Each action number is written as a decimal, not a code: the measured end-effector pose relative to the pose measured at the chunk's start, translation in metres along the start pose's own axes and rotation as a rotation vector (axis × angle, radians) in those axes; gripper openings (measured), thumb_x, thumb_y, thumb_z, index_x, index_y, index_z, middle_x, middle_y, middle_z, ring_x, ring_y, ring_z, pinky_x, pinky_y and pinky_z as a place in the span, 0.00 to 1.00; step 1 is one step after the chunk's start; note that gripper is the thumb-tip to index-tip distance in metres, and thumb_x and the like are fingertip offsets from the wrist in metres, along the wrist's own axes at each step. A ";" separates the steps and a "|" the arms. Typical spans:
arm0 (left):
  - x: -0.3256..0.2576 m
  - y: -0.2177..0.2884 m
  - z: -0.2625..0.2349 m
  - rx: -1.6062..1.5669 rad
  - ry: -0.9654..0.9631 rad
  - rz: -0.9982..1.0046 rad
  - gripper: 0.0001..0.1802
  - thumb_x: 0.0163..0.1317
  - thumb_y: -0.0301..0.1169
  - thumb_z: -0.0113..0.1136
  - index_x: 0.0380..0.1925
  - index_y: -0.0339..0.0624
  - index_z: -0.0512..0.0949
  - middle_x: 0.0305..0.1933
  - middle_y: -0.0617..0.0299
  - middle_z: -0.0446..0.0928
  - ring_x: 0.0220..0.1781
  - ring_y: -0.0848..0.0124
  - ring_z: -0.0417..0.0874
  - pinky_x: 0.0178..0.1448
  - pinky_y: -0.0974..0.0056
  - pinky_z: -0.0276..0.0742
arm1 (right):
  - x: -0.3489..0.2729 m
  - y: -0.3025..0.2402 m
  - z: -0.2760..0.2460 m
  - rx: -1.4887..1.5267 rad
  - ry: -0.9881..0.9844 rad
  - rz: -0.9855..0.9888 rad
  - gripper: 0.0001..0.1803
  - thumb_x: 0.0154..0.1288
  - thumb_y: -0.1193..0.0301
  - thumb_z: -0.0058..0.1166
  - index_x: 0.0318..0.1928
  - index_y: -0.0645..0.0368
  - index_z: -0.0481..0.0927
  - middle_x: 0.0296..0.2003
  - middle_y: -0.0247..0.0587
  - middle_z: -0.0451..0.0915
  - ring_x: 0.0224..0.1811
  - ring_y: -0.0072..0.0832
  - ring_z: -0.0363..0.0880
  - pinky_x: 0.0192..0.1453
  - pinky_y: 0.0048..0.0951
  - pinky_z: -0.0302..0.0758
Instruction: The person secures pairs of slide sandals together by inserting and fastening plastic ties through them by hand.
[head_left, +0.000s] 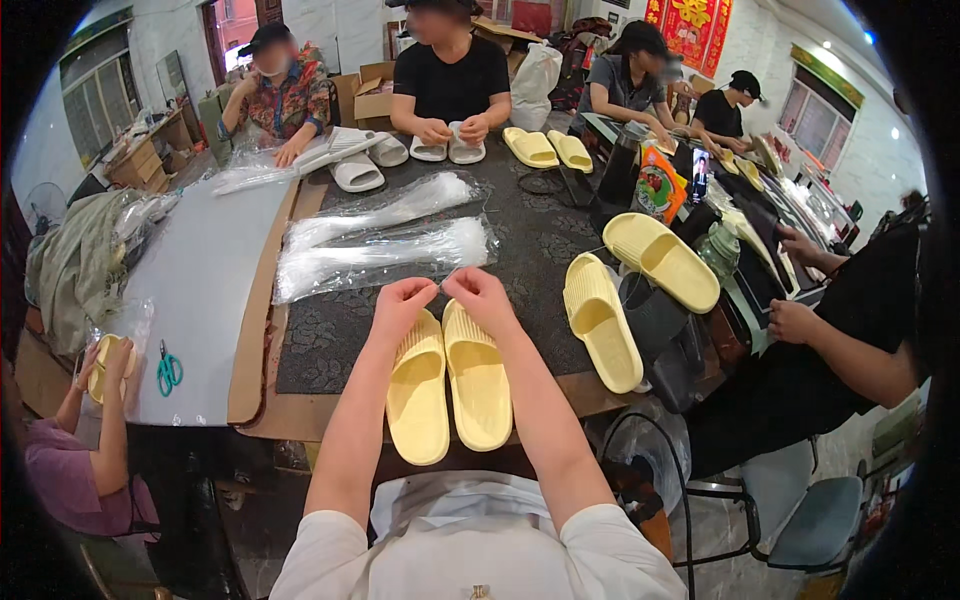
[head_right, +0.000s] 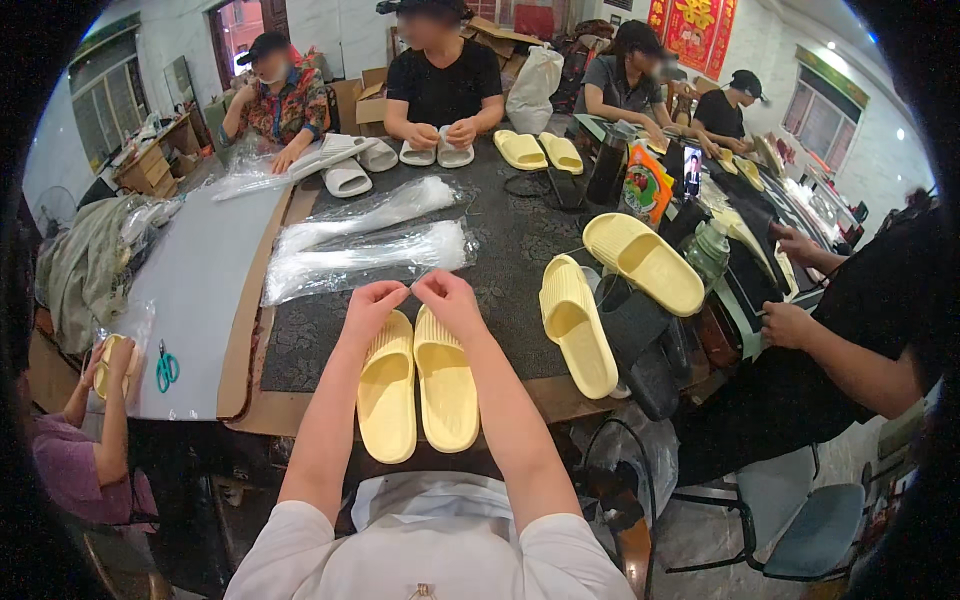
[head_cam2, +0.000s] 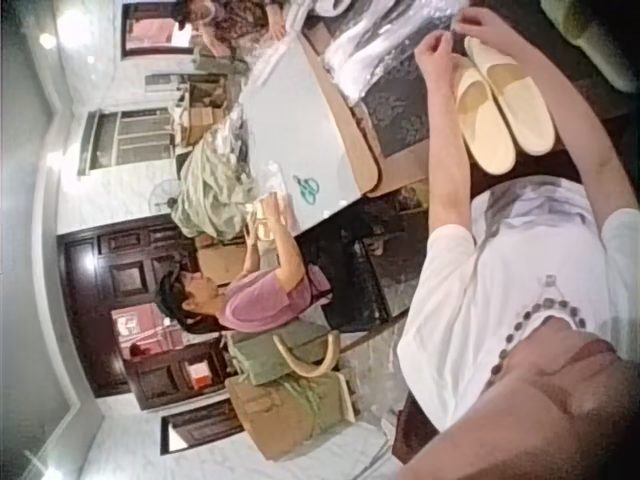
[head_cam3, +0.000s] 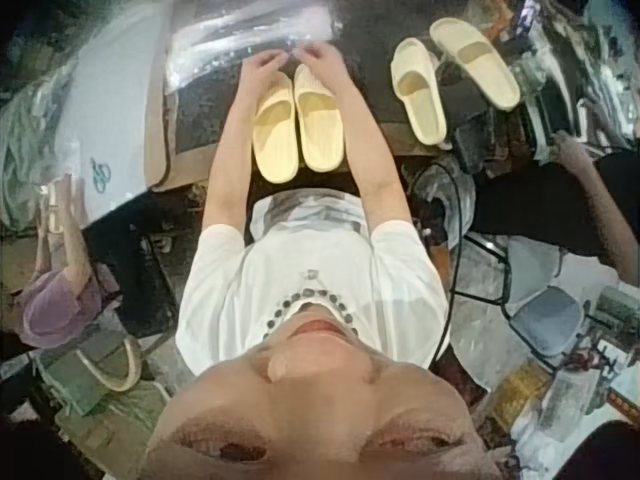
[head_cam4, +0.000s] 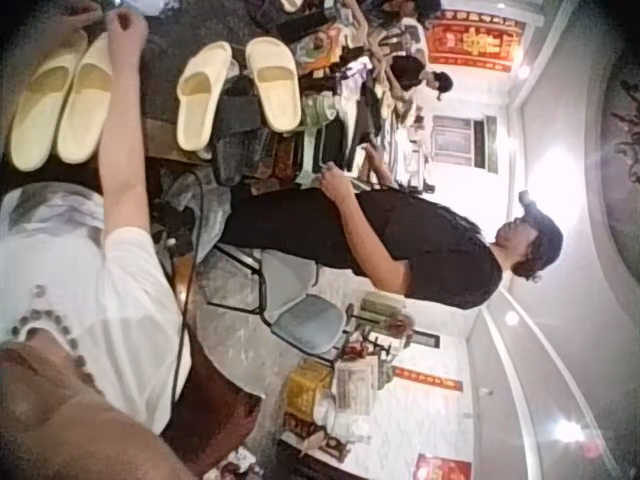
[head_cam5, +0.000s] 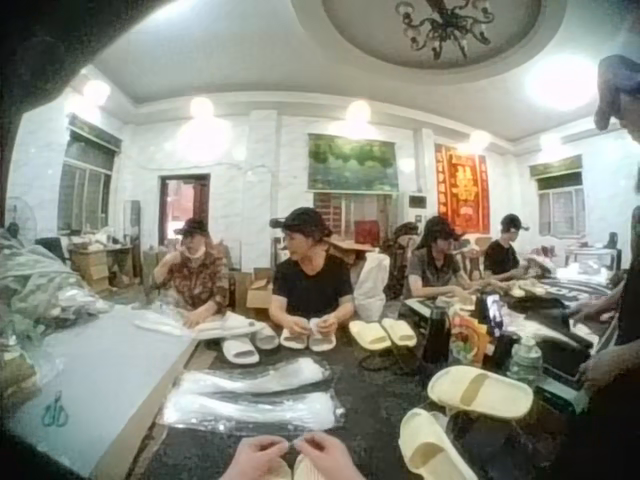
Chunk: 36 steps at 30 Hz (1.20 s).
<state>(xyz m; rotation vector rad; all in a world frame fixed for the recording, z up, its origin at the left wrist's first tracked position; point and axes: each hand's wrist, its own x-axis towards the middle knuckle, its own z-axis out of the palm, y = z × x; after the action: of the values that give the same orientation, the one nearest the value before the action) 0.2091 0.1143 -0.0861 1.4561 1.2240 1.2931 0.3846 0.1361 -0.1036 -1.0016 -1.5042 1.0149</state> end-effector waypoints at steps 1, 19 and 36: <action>0.000 0.000 0.000 -0.025 0.001 -0.006 0.11 0.59 0.32 0.65 0.37 0.35 0.84 0.25 0.72 0.78 0.27 0.84 0.72 0.33 0.74 0.68 | -0.003 -0.006 0.001 -0.032 -0.057 -0.007 0.12 0.62 0.66 0.62 0.37 0.63 0.81 0.28 0.31 0.80 0.30 0.16 0.74 0.37 0.23 0.72; 0.006 -0.010 -0.005 0.019 -0.038 -0.021 0.11 0.61 0.33 0.64 0.37 0.36 0.83 0.30 0.71 0.80 0.32 0.84 0.74 0.36 0.76 0.68 | 0.000 -0.003 -0.001 0.057 0.095 0.078 0.11 0.62 0.66 0.62 0.37 0.62 0.83 0.27 0.29 0.81 0.30 0.16 0.74 0.37 0.22 0.72; 0.001 0.001 0.000 -0.024 -0.031 -0.043 0.11 0.62 0.34 0.63 0.37 0.36 0.83 0.30 0.71 0.80 0.31 0.84 0.74 0.37 0.74 0.69 | 0.000 0.002 -0.006 -0.036 0.117 0.086 0.12 0.60 0.65 0.62 0.38 0.62 0.83 0.29 0.33 0.83 0.31 0.18 0.78 0.38 0.25 0.74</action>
<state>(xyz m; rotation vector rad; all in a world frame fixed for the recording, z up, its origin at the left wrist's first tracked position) 0.2094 0.1152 -0.0848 1.4202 1.2094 1.2477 0.3907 0.1372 -0.1043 -1.1401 -1.3982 0.9750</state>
